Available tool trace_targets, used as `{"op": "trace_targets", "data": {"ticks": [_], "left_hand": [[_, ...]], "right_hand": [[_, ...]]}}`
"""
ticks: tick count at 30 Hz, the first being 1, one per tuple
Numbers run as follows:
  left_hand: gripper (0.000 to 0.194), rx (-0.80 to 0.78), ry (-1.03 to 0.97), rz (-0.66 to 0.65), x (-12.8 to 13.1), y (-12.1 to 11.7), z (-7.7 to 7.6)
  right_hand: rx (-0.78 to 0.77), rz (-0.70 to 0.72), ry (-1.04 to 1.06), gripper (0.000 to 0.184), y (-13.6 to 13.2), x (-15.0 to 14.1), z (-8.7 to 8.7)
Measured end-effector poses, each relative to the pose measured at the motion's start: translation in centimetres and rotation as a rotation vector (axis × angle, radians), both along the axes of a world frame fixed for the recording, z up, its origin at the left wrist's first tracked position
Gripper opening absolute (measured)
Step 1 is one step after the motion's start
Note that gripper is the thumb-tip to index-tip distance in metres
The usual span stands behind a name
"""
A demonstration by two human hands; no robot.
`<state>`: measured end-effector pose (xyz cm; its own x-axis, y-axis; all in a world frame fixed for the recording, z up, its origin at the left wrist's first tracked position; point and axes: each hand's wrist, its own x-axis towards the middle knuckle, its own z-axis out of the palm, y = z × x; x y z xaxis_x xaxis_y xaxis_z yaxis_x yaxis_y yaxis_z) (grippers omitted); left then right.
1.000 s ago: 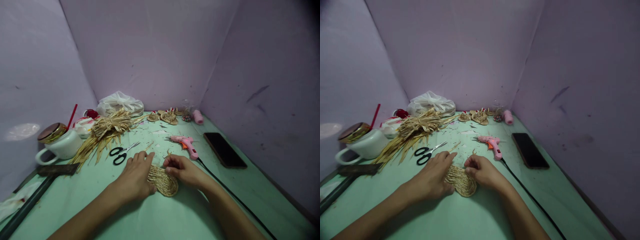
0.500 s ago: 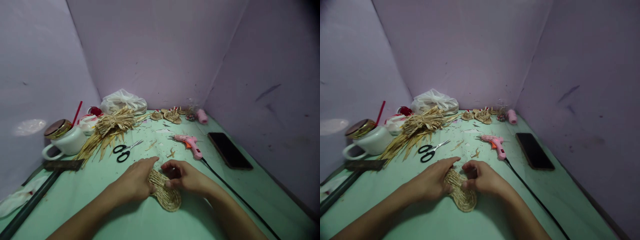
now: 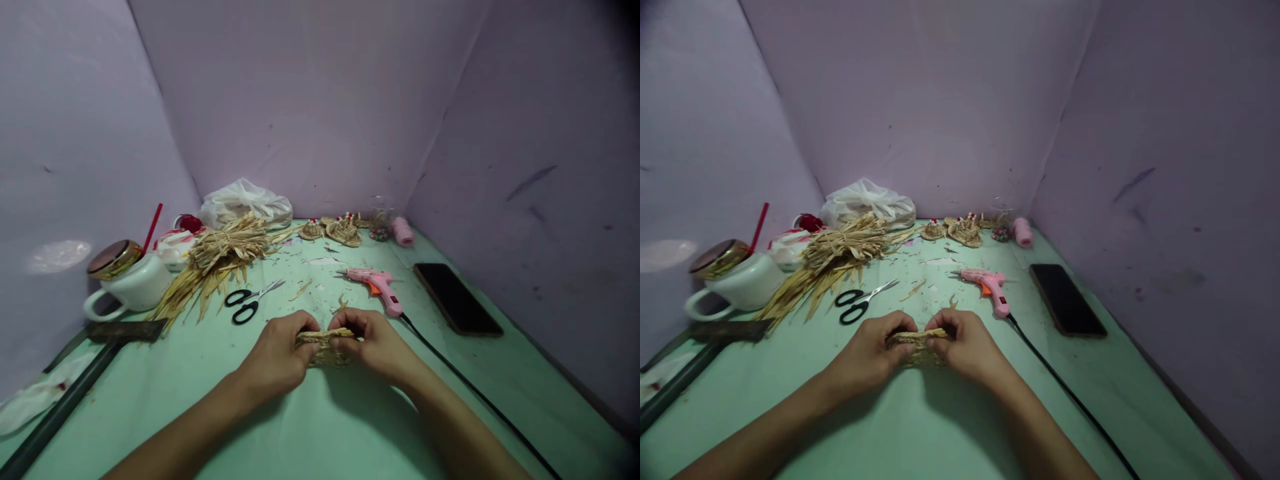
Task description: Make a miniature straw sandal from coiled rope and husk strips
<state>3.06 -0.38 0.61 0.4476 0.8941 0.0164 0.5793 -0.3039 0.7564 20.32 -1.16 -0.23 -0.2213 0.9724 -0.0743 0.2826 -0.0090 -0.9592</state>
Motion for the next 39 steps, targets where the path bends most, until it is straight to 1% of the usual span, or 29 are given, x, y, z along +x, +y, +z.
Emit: {"op": "trace_targets", "data": {"ticks": [4, 7, 8, 10, 12, 14, 16, 20, 24, 26, 32, 39], "left_hand": [[0.01, -0.013, -0.033, 0.027, 0.0, 0.1, -0.3], [0.013, -0.075, -0.097, 0.038, -0.1, 0.3, -0.4], [0.018, -0.124, -0.145, 0.036, -0.1, 0.4, -0.4], [0.03, -0.281, -0.304, 0.052, -0.1, 0.7, -0.3], [0.037, -0.473, -0.502, 0.116, 0.0, 0.9, 0.0], [0.035, -0.624, -0.65, 0.217, 0.2, 1.0, 0.2], [0.03, -0.696, -0.707, 0.294, 0.4, 1.0, 0.2], [0.019, -0.667, -0.685, 0.356, 0.8, 0.7, 0.0], [0.019, -0.642, -0.668, 0.374, 0.9, 0.5, -0.3], [0.018, -0.631, -0.644, 0.389, 1.0, 0.4, -0.4], [0.015, -0.601, -0.572, 0.391, 1.4, 0.4, -0.7], [0.017, -0.565, -0.475, 0.429, 1.9, 0.4, -0.2]], "right_hand": [[0.135, 0.004, -0.103, 0.014, -0.1, -0.1, 0.3], [0.127, -0.01, -0.093, 0.012, -0.1, -0.3, 0.3], [0.111, -0.013, -0.085, 0.011, -0.1, -0.4, 0.2], [0.086, -0.018, -0.064, 0.009, -0.1, -0.5, 0.1], [0.064, -0.027, -0.037, 0.007, -0.1, -0.7, 0.0], [0.028, -0.044, -0.009, 0.007, -0.1, -0.9, 0.0], [-0.012, -0.066, 0.027, 0.007, -0.1, -1.1, 0.0], [-0.094, -0.133, 0.135, 0.008, -0.1, -1.7, -0.1], [-0.215, -0.199, 0.258, 0.006, -0.3, -2.2, -0.2], [-0.243, -0.232, 0.277, 0.005, -0.3, -2.4, -0.2], [-0.252, -0.279, 0.249, 0.004, -0.2, -2.9, -0.5], [-0.228, -0.271, 0.215, 0.005, -0.2, -2.9, -0.7]]}}
